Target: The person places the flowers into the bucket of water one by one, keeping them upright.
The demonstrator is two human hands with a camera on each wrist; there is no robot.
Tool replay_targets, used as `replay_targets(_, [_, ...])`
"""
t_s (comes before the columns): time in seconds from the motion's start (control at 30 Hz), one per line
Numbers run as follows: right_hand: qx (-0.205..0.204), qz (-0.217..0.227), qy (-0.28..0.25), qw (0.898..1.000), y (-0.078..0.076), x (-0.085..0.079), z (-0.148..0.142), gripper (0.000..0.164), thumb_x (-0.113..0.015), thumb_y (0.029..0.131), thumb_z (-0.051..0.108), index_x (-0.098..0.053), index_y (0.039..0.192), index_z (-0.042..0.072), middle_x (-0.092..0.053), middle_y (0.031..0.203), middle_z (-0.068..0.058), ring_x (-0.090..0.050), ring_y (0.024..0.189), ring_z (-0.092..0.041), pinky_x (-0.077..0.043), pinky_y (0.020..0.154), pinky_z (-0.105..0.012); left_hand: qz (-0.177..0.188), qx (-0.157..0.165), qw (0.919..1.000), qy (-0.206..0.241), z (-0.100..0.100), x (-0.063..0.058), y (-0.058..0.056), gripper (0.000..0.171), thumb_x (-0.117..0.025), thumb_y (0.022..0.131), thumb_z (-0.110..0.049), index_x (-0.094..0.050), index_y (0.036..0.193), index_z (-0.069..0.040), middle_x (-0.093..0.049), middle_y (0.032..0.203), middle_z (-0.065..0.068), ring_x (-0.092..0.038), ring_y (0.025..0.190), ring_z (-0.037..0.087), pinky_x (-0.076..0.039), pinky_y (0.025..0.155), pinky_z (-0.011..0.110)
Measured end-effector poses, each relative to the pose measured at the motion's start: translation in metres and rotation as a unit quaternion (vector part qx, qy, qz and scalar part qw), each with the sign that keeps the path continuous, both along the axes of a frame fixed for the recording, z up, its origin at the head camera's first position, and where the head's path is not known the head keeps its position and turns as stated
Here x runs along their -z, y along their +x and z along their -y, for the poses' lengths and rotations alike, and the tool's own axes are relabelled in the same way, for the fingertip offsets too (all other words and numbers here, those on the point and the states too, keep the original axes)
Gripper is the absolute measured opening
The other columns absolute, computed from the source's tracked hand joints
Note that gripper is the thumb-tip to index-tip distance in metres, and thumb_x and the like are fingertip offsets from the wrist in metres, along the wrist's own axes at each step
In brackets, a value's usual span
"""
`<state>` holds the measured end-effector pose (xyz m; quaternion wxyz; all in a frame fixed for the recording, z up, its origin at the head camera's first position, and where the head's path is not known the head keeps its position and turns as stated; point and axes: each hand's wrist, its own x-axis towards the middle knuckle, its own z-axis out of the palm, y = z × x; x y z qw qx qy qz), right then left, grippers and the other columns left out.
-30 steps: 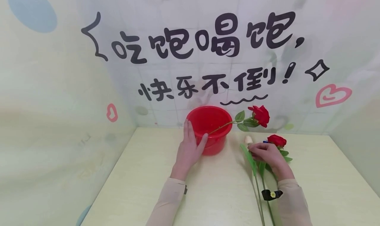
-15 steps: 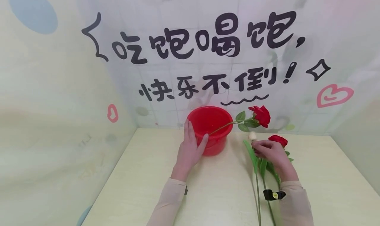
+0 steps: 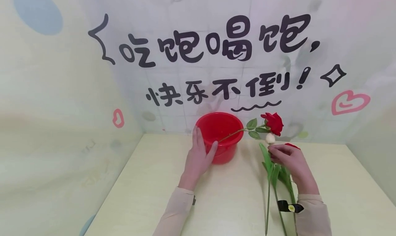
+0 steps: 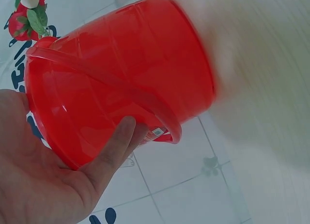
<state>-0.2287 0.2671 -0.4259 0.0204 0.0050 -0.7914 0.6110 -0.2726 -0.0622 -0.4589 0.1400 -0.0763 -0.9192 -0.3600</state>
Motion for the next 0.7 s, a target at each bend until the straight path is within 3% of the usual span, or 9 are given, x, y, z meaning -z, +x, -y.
replay_targets(0.37, [0.013, -0.021, -0.017, 1.0, 0.008, -0.023, 0.002, 0.042, -0.069, 0.104, 0.022, -0.065, 0.131, -0.011, -0.072, 0.103, 0.011, -0.073, 0.088, -0.006, -0.061, 0.082, -0.021, -0.009, 0.004, 0.9999, 0.007, -0.001, -0.004, 0.0, 0.109, -0.073, 0.096, -0.049, -0.003, 0.17, -0.012, -0.038, 0.163, 0.011, -0.066, 0.118, 0.029, -0.062, 0.092, 0.042])
replay_targets(0.7, [0.03, -0.05, -0.096, 0.994, 0.013, -0.029, 0.003, 0.018, -0.073, 0.102, 0.02, -0.078, 0.113, 0.007, -0.073, 0.102, 0.011, -0.075, 0.086, -0.006, -0.061, 0.081, -0.02, -0.007, 0.003, 1.0, 0.004, -0.001, -0.001, 0.0, 0.108, -0.073, 0.096, -0.049, -0.003, 0.17, -0.012, -0.038, 0.163, 0.01, -0.067, 0.115, 0.028, -0.062, 0.092, 0.041])
